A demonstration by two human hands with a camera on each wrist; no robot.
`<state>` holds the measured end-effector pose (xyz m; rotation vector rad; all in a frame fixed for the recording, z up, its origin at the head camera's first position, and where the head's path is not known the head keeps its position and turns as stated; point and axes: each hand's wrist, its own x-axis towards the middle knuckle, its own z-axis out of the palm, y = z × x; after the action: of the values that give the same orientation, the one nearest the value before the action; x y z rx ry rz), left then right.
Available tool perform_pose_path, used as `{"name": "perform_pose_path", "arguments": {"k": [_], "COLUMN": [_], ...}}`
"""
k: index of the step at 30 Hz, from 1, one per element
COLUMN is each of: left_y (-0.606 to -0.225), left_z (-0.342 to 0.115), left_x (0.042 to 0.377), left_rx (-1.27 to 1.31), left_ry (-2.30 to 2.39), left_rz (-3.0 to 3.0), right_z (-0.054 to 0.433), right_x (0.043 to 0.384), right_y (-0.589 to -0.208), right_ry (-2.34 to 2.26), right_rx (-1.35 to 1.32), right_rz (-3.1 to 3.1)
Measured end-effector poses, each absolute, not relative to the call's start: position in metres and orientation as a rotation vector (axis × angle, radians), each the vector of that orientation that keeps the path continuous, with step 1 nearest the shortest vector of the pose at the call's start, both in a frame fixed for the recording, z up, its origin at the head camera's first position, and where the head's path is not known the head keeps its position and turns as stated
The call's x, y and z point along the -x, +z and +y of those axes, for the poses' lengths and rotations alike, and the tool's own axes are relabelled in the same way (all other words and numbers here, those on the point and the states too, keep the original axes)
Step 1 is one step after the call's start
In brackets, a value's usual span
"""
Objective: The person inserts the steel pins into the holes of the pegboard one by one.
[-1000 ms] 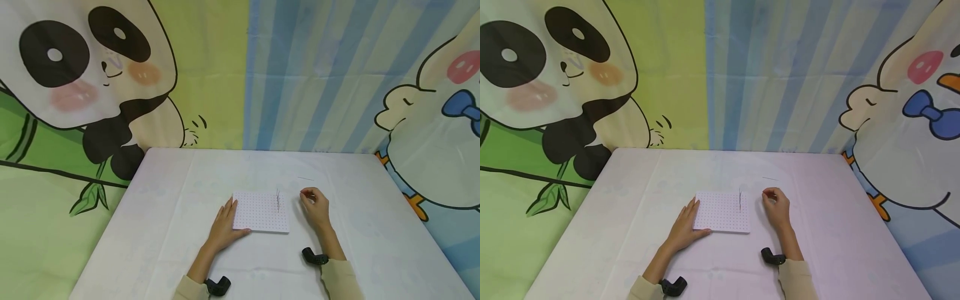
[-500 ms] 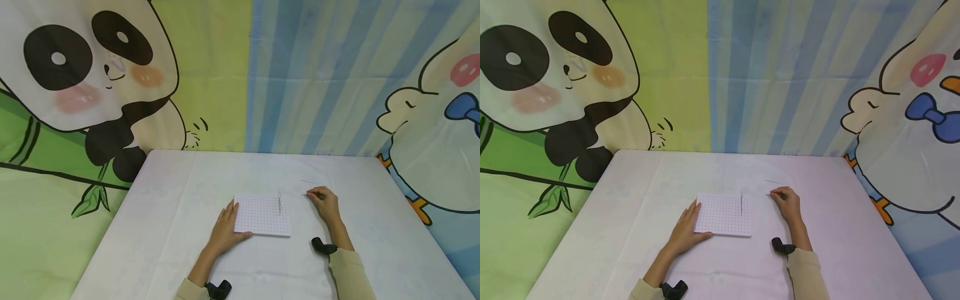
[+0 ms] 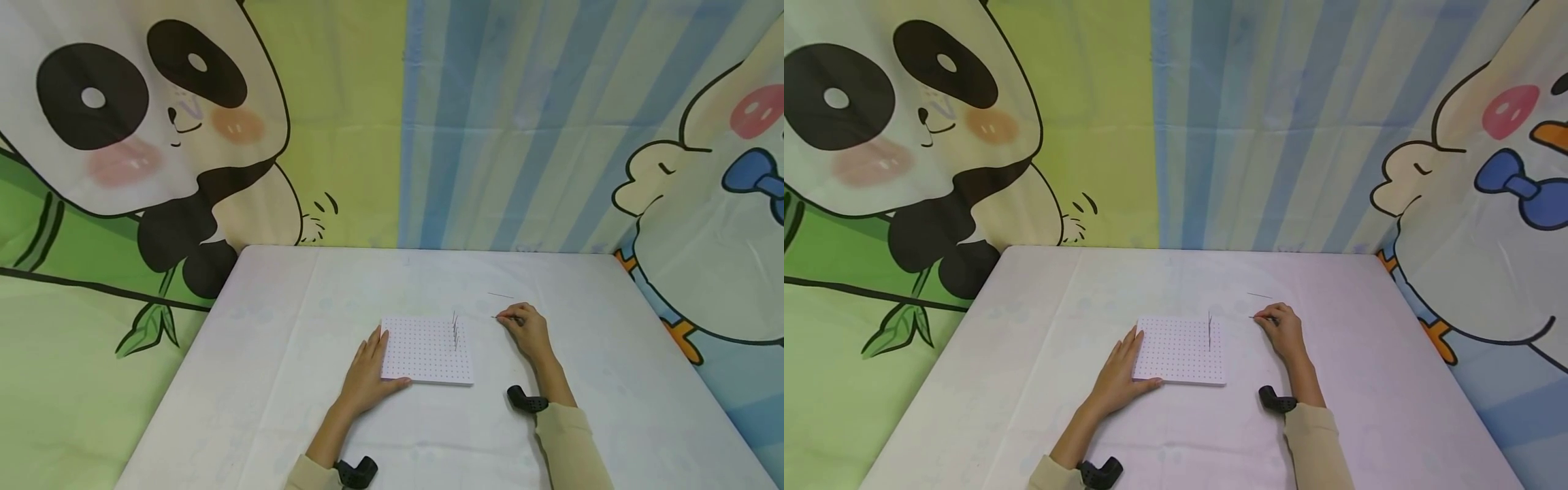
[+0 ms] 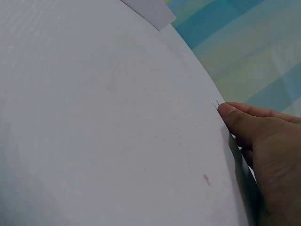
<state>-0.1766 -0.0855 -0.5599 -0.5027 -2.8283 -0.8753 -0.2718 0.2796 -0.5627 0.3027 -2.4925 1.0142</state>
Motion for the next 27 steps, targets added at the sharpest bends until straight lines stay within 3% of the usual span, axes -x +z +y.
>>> {"name": "perform_pose_path", "arguments": {"k": [27], "left_y": [-0.5594], "left_z": [-0.0846], "left_x": [0.1768], "left_rx": [0.513], "left_ry": [-0.86], "left_rz": [-2.837], "right_z": [0.2779], "right_x": [0.275], "right_y": [-0.563], "right_ry": [1.018], "right_rx": [-0.292], "right_rz": [-2.536]}}
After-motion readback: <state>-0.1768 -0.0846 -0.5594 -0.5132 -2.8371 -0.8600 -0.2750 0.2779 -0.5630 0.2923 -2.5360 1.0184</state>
